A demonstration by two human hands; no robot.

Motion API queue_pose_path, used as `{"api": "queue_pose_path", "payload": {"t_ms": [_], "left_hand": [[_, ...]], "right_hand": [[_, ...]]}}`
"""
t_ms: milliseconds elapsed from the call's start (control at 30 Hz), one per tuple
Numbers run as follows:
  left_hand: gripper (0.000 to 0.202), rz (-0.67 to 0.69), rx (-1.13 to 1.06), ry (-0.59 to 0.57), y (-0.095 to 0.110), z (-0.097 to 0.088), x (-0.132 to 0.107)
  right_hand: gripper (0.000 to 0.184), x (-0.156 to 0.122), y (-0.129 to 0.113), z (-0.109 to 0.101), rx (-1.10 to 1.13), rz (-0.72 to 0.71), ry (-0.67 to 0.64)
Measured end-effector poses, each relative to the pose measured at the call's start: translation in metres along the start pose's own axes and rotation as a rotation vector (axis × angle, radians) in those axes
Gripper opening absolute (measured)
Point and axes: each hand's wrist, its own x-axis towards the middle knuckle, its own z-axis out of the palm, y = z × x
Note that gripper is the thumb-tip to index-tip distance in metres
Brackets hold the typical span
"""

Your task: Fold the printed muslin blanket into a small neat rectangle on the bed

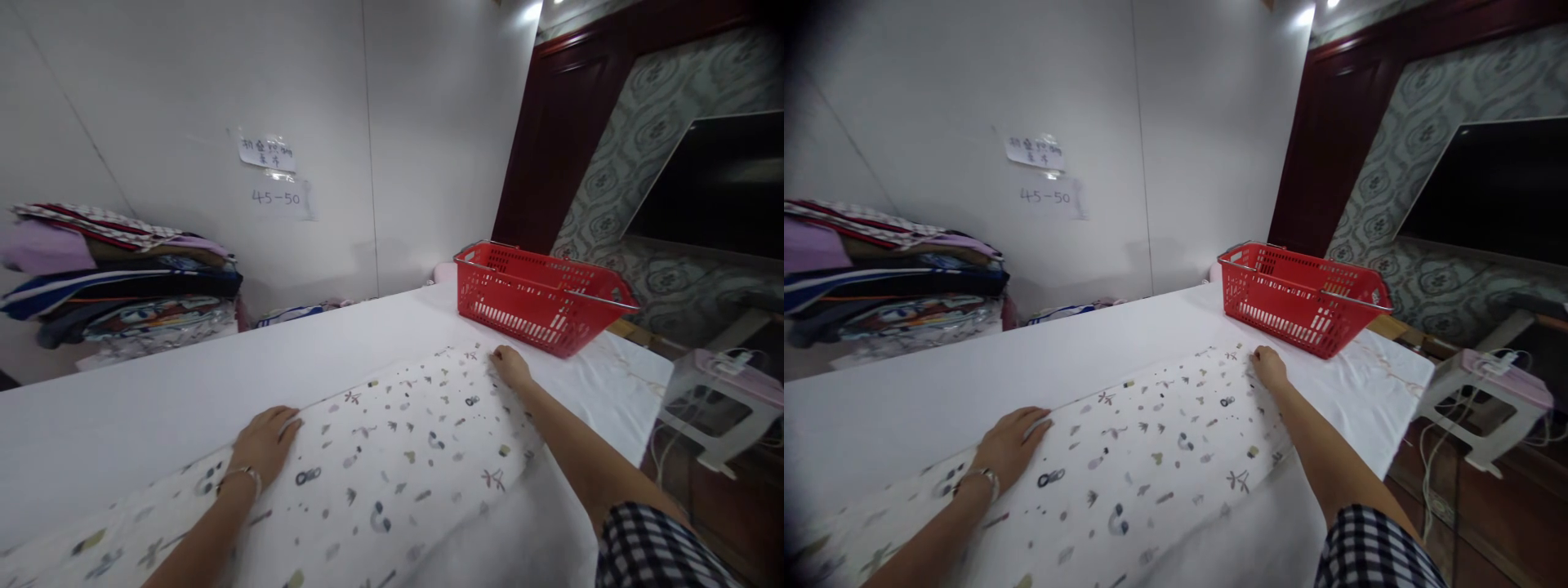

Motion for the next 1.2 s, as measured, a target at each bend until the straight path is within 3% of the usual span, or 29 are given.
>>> {"api": "queue_pose_path", "payload": {"t_ms": [133,333,600,700,800,1000,1200], "left_hand": [[0.044,-0.005,0.004,0.001,0.001,-0.002,-0.001],[0.042,-0.017,0.002,0.009,0.001,-0.002,-0.002],[0.039,-0.015,-0.017,0.01,0.0,0.001,-0.002],[0.04,-0.029,-0.017,-0.004,-0.001,0.001,-0.002],[0.04,-0.023,-0.015,0.011,-0.002,0.002,-0.003],[0.045,-0.015,0.022,-0.005,0.001,0.001,-0.003],[0.044,0.114,0.034,0.013,0.003,0.0,-0.001]], "right_hand": [[0.032,0.004,-0.007,0.0,-0.007,-0.036,0.023],[0.033,0.027,-0.028,0.002,-0.034,-0.083,-0.042],[0.027,0.068,-0.05,0.016,0.016,0.133,-0.118],[0.022,0.072,-0.051,0.017,0.109,0.158,-0.089],[0.02,0.063,-0.048,0.014,0.242,0.087,0.011],[0.032,0.022,-0.036,-0.017,0.494,-0.122,0.182],[0.04,-0.044,-0.035,-0.093,1.062,-0.185,0.081]]}}
